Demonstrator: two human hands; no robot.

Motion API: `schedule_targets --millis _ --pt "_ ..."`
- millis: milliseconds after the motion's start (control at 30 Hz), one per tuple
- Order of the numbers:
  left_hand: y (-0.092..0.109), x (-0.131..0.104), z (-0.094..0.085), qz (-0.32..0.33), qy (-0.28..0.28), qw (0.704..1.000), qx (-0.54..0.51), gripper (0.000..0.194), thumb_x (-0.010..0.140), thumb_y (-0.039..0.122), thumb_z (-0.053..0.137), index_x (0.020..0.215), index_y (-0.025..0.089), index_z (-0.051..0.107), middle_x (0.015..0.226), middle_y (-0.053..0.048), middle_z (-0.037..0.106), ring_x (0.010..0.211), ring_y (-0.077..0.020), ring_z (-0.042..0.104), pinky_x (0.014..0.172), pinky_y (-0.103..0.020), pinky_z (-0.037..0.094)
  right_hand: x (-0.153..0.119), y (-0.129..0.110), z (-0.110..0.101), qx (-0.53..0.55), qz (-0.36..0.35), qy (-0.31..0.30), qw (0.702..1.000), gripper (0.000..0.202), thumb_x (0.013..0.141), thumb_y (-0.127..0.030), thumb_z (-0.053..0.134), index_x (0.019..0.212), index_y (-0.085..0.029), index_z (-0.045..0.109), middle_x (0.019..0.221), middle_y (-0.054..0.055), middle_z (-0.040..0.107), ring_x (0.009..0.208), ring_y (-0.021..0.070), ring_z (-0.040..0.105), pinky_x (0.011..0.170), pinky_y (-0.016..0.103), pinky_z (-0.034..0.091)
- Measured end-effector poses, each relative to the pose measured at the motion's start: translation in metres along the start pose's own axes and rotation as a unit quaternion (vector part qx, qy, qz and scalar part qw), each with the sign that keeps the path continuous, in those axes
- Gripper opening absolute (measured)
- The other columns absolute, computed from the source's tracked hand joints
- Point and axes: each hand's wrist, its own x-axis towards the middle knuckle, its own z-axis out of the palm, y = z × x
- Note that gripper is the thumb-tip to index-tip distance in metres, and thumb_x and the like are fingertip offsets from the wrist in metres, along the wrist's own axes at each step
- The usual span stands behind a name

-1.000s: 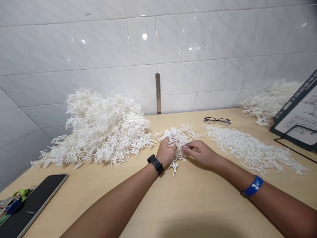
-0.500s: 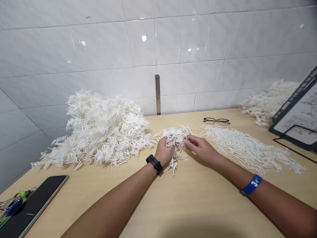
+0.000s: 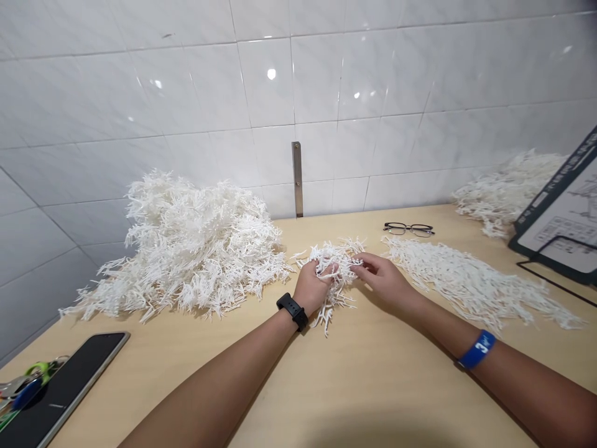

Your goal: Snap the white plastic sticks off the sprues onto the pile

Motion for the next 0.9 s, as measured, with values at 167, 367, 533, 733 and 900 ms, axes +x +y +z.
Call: schedule_targets --millis 167,367,533,733,900 --pt "-0.0009 -0.0002 0.0007 0.011 -0.004 0.999 -0.036 0.019 0.079 0.030 0.064 0.088 0.014 0.067 0.088 -0.009 0.070 0.083 -0.0207 0.063 0.080 -0.032 0.048 0.0005 0.0016 -0.0012 0.009 0.006 0.028 1.000 0.032 0.088 -0.043 0.051 0.067 -0.019 0.050 0.065 -0.001 0.047 0.063 0.0135 0.043 0.058 0.025 0.034" --pt "0.0013 0.0012 0.0010 -0.009 0.048 0.997 -0.061 0.022 0.079 0.037 0.063 0.074 0.016 0.060 0.071 -0.004 0.064 0.068 -0.0159 0.058 0.070 -0.029 0.047 0.0008 0.0009 -0.0032 0.009 0.005 0.019 1.000 0.034 0.089 -0.045 0.049 0.066 -0.019 0.051 0.064 -0.001 0.048 0.062 0.0140 0.044 0.059 0.026 0.034" --pt "0.0045 0.0010 -0.0002 -0.015 0.054 0.996 -0.067 0.028 0.078 0.042 0.064 0.069 0.016 0.055 0.064 -0.002 0.059 0.062 -0.0140 0.055 0.065 -0.027 0.046 0.0013 0.0000 -0.0039 0.036 0.020 0.032 0.999 0.034 0.089 -0.046 0.049 0.068 -0.020 0.055 0.065 0.000 0.050 0.064 0.0149 0.047 0.060 0.027 0.036" --pt "-0.0007 0.0037 -0.0003 -0.071 0.085 0.988 -0.107 0.038 0.077 0.051 0.065 0.073 0.016 0.052 0.067 -0.002 0.059 0.061 -0.0137 0.056 0.061 -0.027 0.045 0.0045 0.0001 -0.0090 0.082 0.032 0.076 0.993 0.034 0.088 -0.046 0.050 0.068 -0.019 0.055 0.064 0.002 0.052 0.063 0.0150 0.048 0.057 0.027 0.040" --pt "-0.0023 0.0021 0.0009 -0.052 0.047 0.995 -0.077 0.036 0.078 0.050 0.064 0.075 0.015 0.055 0.070 -0.004 0.061 0.064 -0.0142 0.056 0.062 -0.027 0.045 0.0046 0.0018 -0.0058 0.107 0.028 0.070 0.991 0.031 0.083 -0.046 0.060 0.102 -0.021 0.061 0.081 0.003 0.057 0.070 0.0153 0.053 0.059 0.026 0.044"
